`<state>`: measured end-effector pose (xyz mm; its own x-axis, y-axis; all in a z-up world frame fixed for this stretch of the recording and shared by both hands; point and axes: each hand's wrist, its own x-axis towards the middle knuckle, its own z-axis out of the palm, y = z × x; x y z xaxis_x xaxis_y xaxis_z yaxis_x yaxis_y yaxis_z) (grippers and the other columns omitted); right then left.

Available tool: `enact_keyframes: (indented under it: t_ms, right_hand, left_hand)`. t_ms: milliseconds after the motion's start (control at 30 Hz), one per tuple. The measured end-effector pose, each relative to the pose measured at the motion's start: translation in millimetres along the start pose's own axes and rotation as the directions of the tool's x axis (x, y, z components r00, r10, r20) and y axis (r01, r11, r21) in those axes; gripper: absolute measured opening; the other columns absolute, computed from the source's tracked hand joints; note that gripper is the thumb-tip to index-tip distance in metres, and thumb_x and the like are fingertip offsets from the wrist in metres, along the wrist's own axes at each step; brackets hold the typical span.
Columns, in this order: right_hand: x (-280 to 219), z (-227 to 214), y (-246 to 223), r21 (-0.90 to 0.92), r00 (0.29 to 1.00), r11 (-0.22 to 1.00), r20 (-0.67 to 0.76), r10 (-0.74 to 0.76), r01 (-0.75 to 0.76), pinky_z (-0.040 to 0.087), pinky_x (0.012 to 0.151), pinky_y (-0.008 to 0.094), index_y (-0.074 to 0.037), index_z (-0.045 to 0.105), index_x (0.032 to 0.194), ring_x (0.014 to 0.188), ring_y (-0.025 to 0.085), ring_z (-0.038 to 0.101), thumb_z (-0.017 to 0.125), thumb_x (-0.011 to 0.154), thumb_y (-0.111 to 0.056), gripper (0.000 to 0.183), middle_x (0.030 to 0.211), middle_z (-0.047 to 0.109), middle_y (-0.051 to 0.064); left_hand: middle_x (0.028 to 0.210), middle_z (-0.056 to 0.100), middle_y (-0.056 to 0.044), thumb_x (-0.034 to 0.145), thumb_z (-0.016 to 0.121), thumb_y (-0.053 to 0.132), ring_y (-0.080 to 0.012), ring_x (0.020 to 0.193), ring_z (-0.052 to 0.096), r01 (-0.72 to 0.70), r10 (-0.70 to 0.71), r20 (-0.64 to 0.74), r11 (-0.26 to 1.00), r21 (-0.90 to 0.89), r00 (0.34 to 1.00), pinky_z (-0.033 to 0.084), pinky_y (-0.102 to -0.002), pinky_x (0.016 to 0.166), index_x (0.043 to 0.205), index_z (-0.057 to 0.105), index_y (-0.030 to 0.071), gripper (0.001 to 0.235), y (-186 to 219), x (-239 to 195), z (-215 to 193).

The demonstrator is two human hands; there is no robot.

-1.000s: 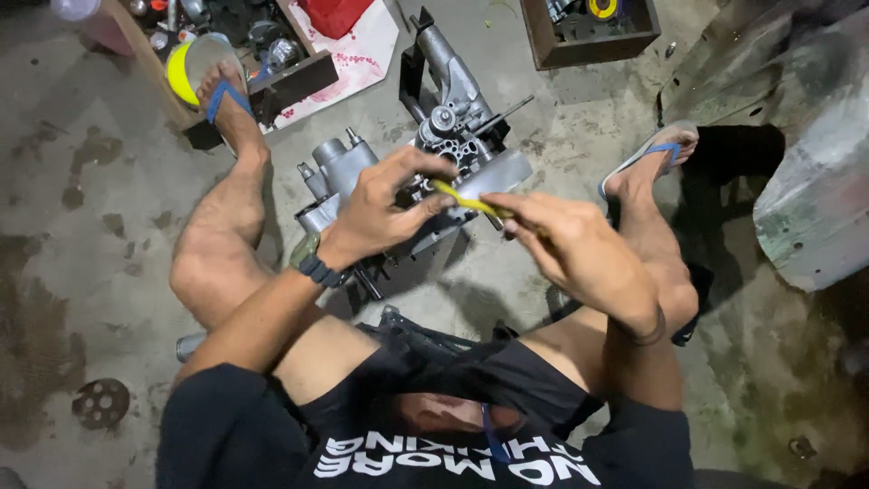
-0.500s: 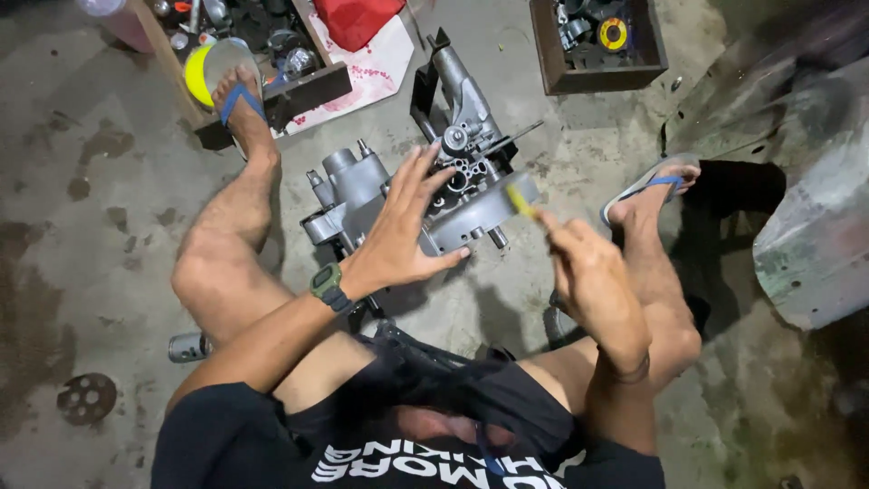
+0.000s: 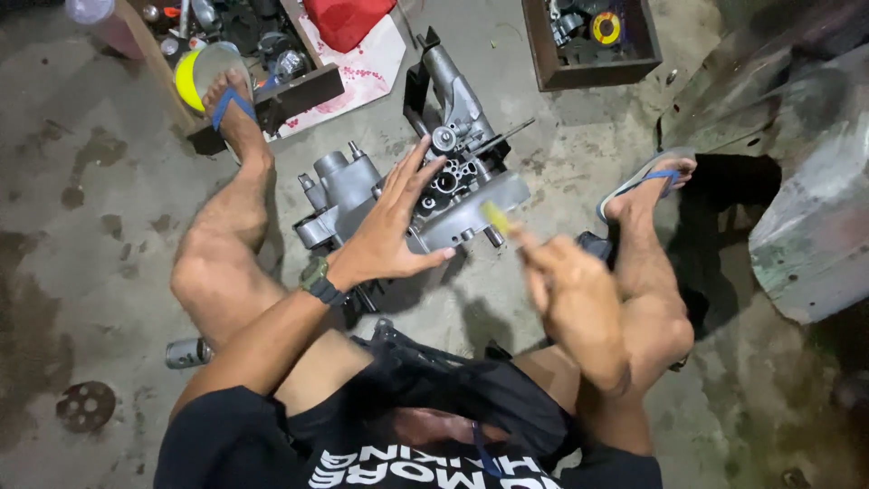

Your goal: Cleaning a motorcycle engine casing using a small tool to remove dirt and debris from its internal surfaces.

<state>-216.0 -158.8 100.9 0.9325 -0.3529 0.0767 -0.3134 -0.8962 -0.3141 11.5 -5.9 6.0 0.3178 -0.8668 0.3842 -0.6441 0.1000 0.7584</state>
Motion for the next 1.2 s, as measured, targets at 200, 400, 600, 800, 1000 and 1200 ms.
enact_keyframes:
  t_ms: [200,400,600,800,1000,1200]
  right_hand:
    - [14,-2,19,-0.031,0.977,0.997,-0.205,0.065,-0.072,0.054,0.063,0.042,-0.021,0.075,0.130,0.072,0.033,0.069,0.062,0.103,-0.017,0.030,0.072,0.063,0.013]
    - [1,6,-9,-0.008,0.987,0.997,-0.146,0.072,-0.074,0.055,0.058,0.038,-0.034,0.076,0.118,0.070,0.026,0.070,0.063,0.100,-0.030,0.023,0.071,0.065,0.000]
    - [12,-3,18,-0.046,0.980,0.992,-0.168,0.107,-0.116,0.055,0.065,0.045,-0.025,0.075,0.126,0.073,0.034,0.069,0.062,0.099,-0.021,0.030,0.072,0.064,0.010]
    - [20,1,25,0.157,0.984,0.986,-0.162,0.073,-0.047,0.055,0.068,0.042,-0.014,0.077,0.109,0.082,0.037,0.069,0.066,0.095,-0.008,0.019,0.084,0.068,0.011]
    - [23,2,15,0.264,0.974,0.964,-0.213,0.078,-0.019,0.055,0.068,0.037,-0.010,0.078,0.117,0.078,0.034,0.072,0.066,0.100,-0.009,0.021,0.082,0.070,0.014]
    - [41,16,21,0.296,0.965,0.955,-0.245,0.096,-0.020,0.057,0.075,0.040,-0.006,0.072,0.100,0.088,0.035,0.074,0.070,0.100,-0.016,0.009,0.089,0.076,0.015]
  left_hand:
    - [0.169,0.015,-0.026,0.081,0.084,0.039,-0.0472,0.153,0.025,0.088,-0.088,0.062,0.996,-0.001,0.994,0.018,-0.068,0.123,0.164,0.014,0.011,0.112,-20,13,-14]
    - [0.167,0.022,-0.026,0.083,0.077,0.049,-0.0484,0.150,0.030,0.043,-0.043,0.022,0.999,0.032,0.999,0.024,-0.066,0.121,0.163,0.014,0.005,0.111,-23,16,-8]
    - [0.166,0.026,-0.018,0.081,0.078,0.053,-0.0434,0.150,0.032,0.072,-0.073,0.029,0.996,0.055,0.997,0.028,-0.065,0.118,0.164,0.014,0.011,0.113,-20,17,-9]
    - [0.158,0.037,-0.025,0.086,0.074,0.046,-0.0479,0.145,0.038,0.205,-0.205,-0.001,0.977,-0.068,0.979,0.030,-0.064,0.114,0.162,0.020,0.007,0.101,-7,24,-12]
    - [0.153,0.044,-0.015,0.091,0.070,0.051,-0.0377,0.143,0.044,0.329,-0.328,0.034,0.944,-0.036,0.944,0.035,-0.060,0.111,0.158,0.032,0.013,0.086,-24,30,-7]
    - [0.147,0.049,-0.021,0.090,0.074,0.046,-0.0428,0.140,0.045,0.321,-0.320,0.055,0.946,-0.029,0.946,0.034,-0.064,0.109,0.153,0.034,0.009,0.084,-26,33,-10]
